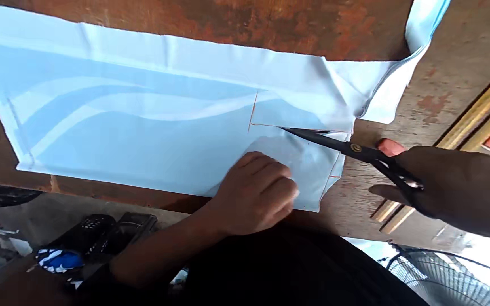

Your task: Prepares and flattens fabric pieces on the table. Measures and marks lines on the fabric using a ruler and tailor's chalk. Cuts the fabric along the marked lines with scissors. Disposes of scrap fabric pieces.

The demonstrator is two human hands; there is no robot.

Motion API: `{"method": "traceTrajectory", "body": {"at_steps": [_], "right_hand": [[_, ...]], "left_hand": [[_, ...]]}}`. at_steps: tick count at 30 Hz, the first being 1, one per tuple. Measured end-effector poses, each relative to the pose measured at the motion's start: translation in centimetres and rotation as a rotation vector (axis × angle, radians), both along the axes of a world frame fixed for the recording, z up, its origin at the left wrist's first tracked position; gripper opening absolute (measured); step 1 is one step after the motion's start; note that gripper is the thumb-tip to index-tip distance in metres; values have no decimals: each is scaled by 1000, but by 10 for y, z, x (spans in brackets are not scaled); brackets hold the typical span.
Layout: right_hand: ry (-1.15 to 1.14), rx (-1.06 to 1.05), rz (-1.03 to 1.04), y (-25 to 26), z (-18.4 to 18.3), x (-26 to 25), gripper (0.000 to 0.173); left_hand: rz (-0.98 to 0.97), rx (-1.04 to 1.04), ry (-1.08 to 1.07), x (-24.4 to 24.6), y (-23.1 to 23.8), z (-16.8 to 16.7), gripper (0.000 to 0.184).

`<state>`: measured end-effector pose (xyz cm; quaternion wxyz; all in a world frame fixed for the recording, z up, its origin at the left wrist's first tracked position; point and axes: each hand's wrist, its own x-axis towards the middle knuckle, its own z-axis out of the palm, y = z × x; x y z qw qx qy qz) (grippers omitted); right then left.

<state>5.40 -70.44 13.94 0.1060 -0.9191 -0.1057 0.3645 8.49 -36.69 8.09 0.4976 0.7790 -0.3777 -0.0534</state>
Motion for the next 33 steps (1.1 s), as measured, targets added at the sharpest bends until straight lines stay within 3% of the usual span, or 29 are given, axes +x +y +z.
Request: {"method": "traceTrajectory", "body": {"at_steps": [5,10,15,20,26,33], "right_hand": [[-21,-9,-140,24,-3,-22,43],[-1,-34,-246,53,6,-38,50],[-74,-13,-363,82,-6,-55,42],[-22,-56,-460,113,3,-59,54],[-89,-34,-605,150,-5,-67,47],[-132,-60,-730,198,-8,-66,54]], "left_hand": [[58,88,-28,37,53,-9,16],[73,168,-119,81,84,-9,18],[12,195,-170,112,93,-10,19],[-95,197,-185,129,97,-13,18],[-281,287,-235,134,96,-27,22],[-394,328,-270,137,103,-44,23]]}}
